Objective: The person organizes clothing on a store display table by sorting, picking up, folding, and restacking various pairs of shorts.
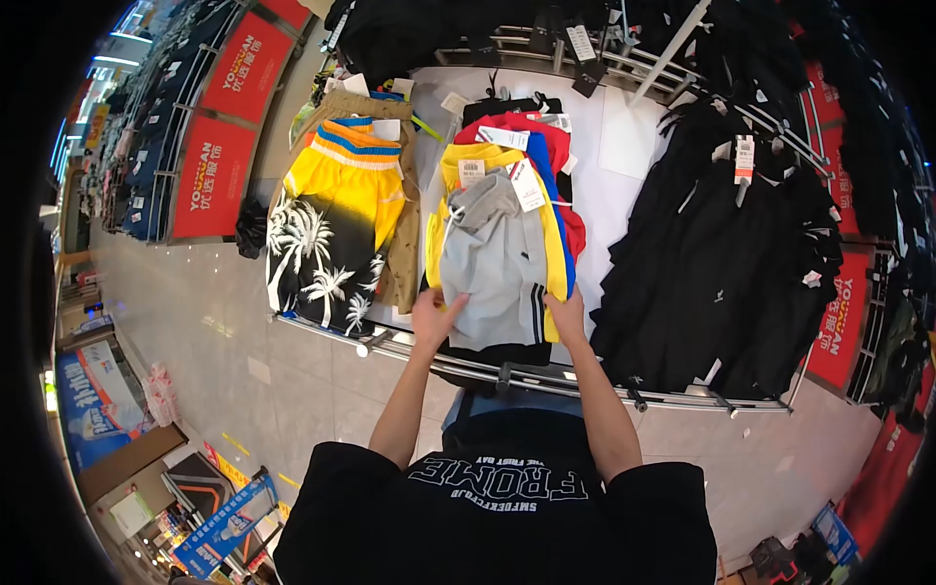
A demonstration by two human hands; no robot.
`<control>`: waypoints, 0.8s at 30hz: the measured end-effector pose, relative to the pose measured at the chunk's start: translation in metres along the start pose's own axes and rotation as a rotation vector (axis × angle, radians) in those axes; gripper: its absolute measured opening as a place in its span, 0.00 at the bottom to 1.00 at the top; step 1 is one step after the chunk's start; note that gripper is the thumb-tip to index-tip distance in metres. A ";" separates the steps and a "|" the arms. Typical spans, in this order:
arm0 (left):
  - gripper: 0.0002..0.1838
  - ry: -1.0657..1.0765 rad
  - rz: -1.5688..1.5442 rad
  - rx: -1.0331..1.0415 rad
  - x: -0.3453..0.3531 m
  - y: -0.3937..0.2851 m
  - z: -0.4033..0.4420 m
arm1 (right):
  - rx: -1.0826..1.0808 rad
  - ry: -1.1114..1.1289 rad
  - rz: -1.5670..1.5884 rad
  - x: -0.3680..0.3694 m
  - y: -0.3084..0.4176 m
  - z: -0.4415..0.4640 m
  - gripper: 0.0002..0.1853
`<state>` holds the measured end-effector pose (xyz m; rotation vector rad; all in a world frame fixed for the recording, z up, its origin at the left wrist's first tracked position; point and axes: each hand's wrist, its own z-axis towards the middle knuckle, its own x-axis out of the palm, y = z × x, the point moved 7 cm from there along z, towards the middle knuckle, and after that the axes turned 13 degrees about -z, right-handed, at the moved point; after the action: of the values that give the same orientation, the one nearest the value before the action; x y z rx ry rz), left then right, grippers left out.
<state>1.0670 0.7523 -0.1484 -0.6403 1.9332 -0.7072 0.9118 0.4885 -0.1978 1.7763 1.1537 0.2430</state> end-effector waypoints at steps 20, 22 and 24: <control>0.29 -0.533 -0.134 0.383 0.016 0.002 0.041 | -0.025 0.044 -0.153 -0.019 -0.021 -0.033 0.23; 0.26 -0.604 -0.075 0.464 -0.007 -0.052 0.024 | -0.011 0.047 -0.162 -0.019 -0.022 -0.032 0.25; 0.22 -0.674 -0.015 0.543 -0.018 -0.091 0.017 | 0.004 0.051 -0.170 -0.021 -0.022 -0.031 0.26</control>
<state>1.1022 0.6984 -0.0800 -0.4646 1.0577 -0.8474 0.8689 0.4928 -0.1935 1.6724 1.3349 0.1853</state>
